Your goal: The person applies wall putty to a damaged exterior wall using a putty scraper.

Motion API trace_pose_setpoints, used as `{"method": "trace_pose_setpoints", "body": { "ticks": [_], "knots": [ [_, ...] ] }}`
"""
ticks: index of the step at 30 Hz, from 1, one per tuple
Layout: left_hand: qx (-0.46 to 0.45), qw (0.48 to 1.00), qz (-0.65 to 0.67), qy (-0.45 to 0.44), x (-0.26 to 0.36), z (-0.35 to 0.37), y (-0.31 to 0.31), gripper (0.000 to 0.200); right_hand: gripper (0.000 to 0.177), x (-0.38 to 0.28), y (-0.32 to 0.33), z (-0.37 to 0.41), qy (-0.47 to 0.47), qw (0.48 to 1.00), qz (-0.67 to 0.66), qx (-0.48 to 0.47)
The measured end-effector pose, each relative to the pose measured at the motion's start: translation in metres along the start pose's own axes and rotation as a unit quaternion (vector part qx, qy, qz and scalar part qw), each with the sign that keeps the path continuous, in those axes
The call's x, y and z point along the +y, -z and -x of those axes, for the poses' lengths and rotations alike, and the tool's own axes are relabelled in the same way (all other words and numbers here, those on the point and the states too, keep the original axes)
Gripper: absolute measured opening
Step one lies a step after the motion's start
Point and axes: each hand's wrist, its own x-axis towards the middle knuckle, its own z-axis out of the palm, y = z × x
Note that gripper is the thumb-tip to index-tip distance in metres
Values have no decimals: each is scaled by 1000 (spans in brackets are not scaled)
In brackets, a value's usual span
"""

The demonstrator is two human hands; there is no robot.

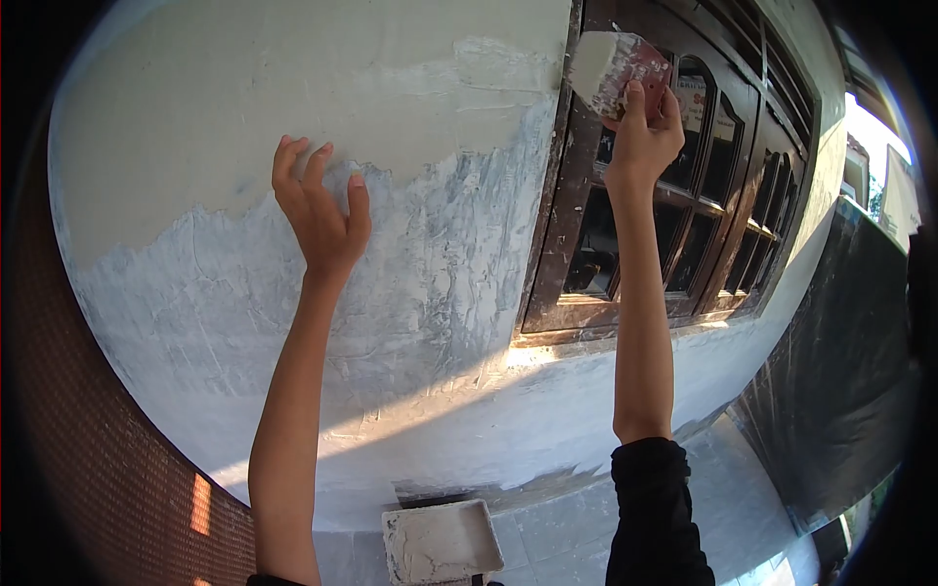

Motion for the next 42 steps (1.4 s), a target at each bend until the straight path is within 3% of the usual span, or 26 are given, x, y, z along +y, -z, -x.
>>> {"method": "trace_pose_setpoints", "body": {
  "ticks": [2, 4, 8, 10, 14, 18, 20, 22, 24, 26, 28, 29, 30, 33, 38, 42],
  "knots": [
    [-5, 1000, 13, 6, 0, 0, 1, 44, 29, -3, -27, 26, -33, 997, 14, -62],
    [2, 1000, 4, -12, -2, -1, 2, 44, 32, 16, -46, 44, 35, 987, 108, -111],
    [14, 1000, 3, -10, -4, 1, -1, 44, 33, 35, -10, 15, 24, 985, 165, -48],
    [33, 999, 33, 8, -4, 3, -6, 42, 32, 19, 13, 1, -18, 995, 102, 7],
    [26, 999, 35, 11, -2, 3, -4, 42, 31, 3, 10, 2, 4, 1000, 25, 16],
    [2, 1000, 10, -4, 0, 0, 2, 44, 29, 16, -32, 51, 56, 990, 94, -92],
    [8, 1000, 12, -7, 0, -1, 1, 44, 29, 19, -21, 52, 42, 984, 147, -90],
    [16, 1000, 18, 0, 0, -1, 0, 45, 29, 28, 6, 33, 77, 980, 185, -10],
    [20, 1000, 17, 5, -1, 1, -3, 44, 24, 8, 24, 20, 7, 991, 132, 12],
    [19, 1000, 20, 10, -3, 2, -3, 42, 23, 5, 17, 18, 7, 999, 34, 18],
    [19, 999, 27, 11, -1, 1, -2, 42, 25, -7, -6, 37, -14, 998, 32, -44],
    [16, 999, 30, 11, -1, 1, -1, 42, 28, 10, -18, 45, 45, 994, 74, -66],
    [15, 1000, 21, 4, -2, 0, 0, 44, 30, 13, -31, 57, 12, 991, 94, -90],
    [18, 1000, 16, -9, -2, 0, 0, 45, 31, 17, -30, 62, 86, 979, 156, -96],
    [10, 1000, 9, -10, -1, 0, 1, 45, 26, 11, 27, 20, -39, 998, 50, 9],
    [6, 1000, 10, -15, 0, -1, 1, 45, 30, 4, 4, 26, -72, 995, -19, -62]
  ]
}}
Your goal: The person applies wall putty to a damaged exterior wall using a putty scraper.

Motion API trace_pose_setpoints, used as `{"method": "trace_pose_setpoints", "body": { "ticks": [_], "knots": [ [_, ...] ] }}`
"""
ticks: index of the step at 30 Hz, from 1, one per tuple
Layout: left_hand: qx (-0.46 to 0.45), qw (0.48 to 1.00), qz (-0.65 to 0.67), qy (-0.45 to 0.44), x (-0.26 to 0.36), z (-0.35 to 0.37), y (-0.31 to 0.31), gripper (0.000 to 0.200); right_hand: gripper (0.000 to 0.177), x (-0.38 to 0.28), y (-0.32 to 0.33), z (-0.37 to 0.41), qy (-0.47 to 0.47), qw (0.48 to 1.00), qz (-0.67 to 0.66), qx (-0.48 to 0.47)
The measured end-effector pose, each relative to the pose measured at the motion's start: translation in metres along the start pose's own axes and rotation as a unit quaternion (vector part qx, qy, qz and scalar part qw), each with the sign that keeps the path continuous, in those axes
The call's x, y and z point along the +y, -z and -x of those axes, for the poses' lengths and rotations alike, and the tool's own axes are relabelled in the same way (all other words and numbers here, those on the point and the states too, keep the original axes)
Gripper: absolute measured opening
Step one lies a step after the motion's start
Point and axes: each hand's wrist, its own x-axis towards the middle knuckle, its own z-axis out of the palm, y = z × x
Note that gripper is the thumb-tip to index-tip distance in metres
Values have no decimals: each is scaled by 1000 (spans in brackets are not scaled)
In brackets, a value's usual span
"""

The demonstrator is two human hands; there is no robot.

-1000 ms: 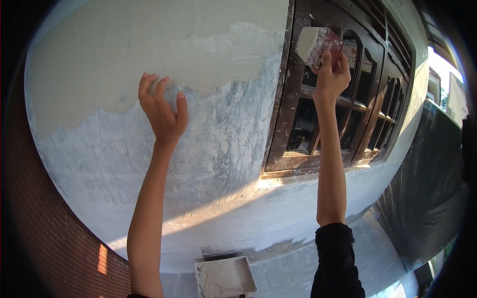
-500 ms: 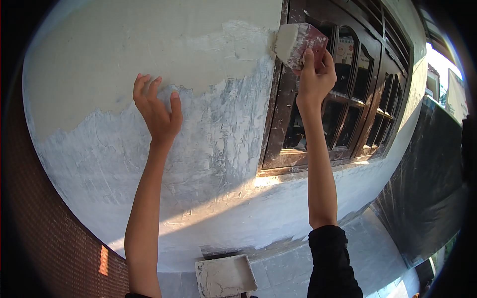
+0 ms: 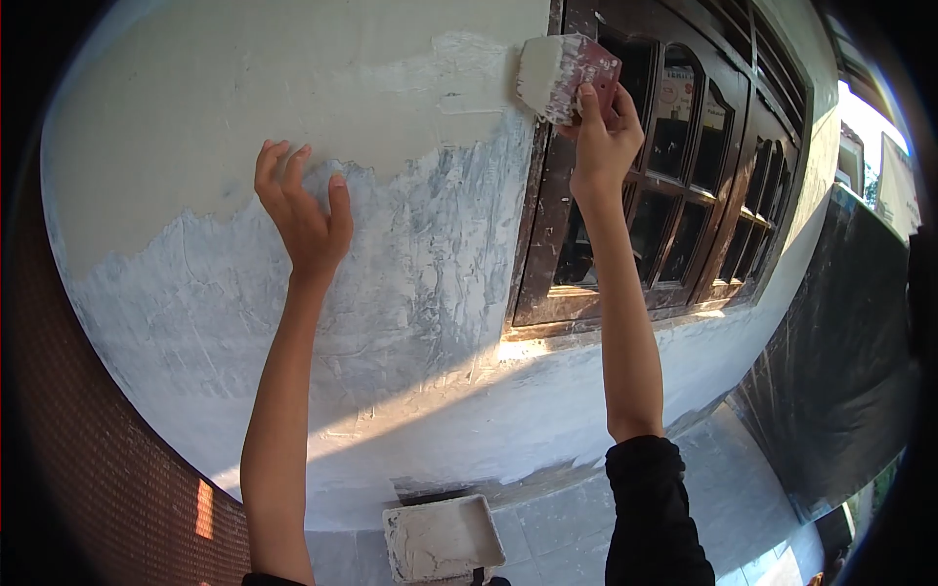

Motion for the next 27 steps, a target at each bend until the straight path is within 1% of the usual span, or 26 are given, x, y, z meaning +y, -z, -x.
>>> {"method": "trace_pose_setpoints", "body": {
  "ticks": [2, 3, 4, 6, 7, 8, 10, 13, 14, 16, 17, 19, 20, 22, 24, 26, 27],
  "knots": [
    [5, 1000, 6, -1, 0, 0, -2, 45, 36, 14, -17, 9, -13, 999, 4, -49],
    [5, 1000, 8, 1, -1, 0, -2, 45, 40, 15, -20, 15, -27, 998, 33, -52],
    [6, 1000, 8, 2, -3, 1, -1, 45, 40, 21, -15, 13, -28, 998, 31, -53],
    [14, 1000, 10, 6, -3, 4, -3, 44, 37, 32, 4, 3, -9, 992, 119, 32],
    [25, 1000, 13, 12, -4, 3, -5, 42, 34, 22, 7, 2, -19, 995, 75, 59],
    [28, 1000, 11, 11, -5, 3, -6, 42, 31, 12, 10, 3, -20, 996, 60, 66],
    [22, 999, 30, 19, -4, 3, -6, 42, 31, 6, 3, 1, -8, 999, -15, 33],
    [0, 1000, -2, 8, 0, 0, 1, 46, 34, 10, -33, 19, -36, 999, 5, -38],
    [-1, 1000, -2, 8, 1, 1, 0, 46, 35, 26, -40, 21, -8, 997, 64, -44],
    [3, 1000, -1, 17, 0, 0, 1, 46, 36, 29, -37, 23, 33, 985, 167, -22],
    [4, 1000, -2, 16, 0, 0, 1, 46, 36, 30, -28, 18, 34, 985, 165, -22],
    [4, 1000, -7, 11, 0, 1, 0, 46, 34, 21, -9, 5, 49, 981, 184, 36],
    [6, 1000, -7, 12, -1, 0, 0, 46, 31, 12, -5, 6, -9, 995, 86, 46],
    [2, 1000, -5, -3, 0, 1, -1, 47, 29, 6, -10, 3, -3, 998, 54, 22],
    [1, 1000, -2, 4, -1, 1, 0, 47, 30, 6, -30, 15, -30, 999, 17, -27],
    [2, 1000, 1, 10, -1, 0, -1, 47, 33, 28, -44, 22, 54, 987, 146, -37],
    [6, 1000, 5, 10, -2, 1, -1, 48, 34, 31, -40, 20, 33, 987, 152, -29]
  ]
}}
